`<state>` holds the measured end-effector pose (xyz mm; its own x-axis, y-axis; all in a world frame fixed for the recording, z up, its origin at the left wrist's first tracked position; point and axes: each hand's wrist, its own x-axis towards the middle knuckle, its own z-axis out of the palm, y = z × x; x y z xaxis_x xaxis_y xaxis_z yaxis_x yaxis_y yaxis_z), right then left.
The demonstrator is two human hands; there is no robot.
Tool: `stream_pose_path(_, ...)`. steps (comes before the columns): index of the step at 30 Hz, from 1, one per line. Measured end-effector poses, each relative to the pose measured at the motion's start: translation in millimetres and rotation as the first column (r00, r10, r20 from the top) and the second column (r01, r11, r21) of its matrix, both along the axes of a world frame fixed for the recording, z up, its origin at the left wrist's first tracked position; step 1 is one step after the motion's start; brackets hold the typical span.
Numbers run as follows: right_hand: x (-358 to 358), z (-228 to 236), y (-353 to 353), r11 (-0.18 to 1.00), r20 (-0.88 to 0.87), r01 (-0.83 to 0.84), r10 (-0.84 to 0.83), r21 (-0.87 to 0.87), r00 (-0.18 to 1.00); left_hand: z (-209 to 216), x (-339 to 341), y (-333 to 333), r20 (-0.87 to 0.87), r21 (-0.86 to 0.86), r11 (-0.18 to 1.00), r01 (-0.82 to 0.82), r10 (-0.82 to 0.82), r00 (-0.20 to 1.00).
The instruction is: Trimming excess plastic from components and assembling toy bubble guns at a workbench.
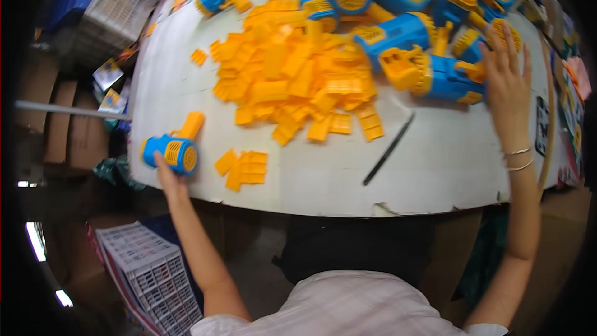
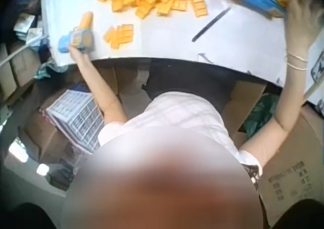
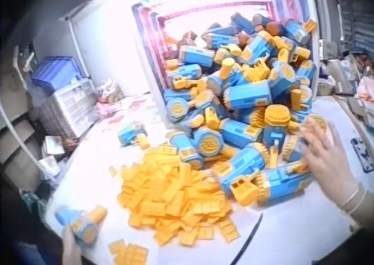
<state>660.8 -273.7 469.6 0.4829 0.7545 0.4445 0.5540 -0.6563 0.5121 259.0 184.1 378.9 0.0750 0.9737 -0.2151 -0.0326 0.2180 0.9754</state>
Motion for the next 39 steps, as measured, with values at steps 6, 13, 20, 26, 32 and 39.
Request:
stream_pose_path(6,21.8,-18.5,-36.1,0.898,-0.174,0.230,-0.311,-0.376,0.934,2.5,71.4,-101.5,-0.694,0.705,0.502,0.501,0.342,0.634)
stream_pose_path(13,-48.7,-8.0,-65.2,0.984,-0.590,0.175,-0.162,-0.035,0.791,6.5,95.9,-187.4,-0.945,0.235,0.438,0.868,-0.106,0.310)
stream_pose_path(20,-169.5,-66.1,-50.7,0.486,-0.637,0.871,0.693,0.070,-0.336,-10.4,92.4,-182.9,-0.927,0.373,0.227,0.900,0.135,0.350)
stream_pose_path(26,-194.9,-87.3,-10.3,0.424,-0.507,0.900,0.799,0.097,-0.322,1.9,85.3,-180.6,-0.947,0.300,0.283,0.911,-0.024,0.320)
stream_pose_path(32,-174.1,-86.6,21.5,0.549,-0.511,0.828,0.748,0.115,-0.425,23.7,97.2,-199.3,-0.825,0.400,0.282,0.872,-0.303,0.476)
stream_pose_path(39,-201.4,-103.7,26.5,0.440,-0.311,0.880,0.874,0.177,-0.374,23.8,116.8,-270.9,0.140,-0.276,0.173,0.946,-0.966,0.217)
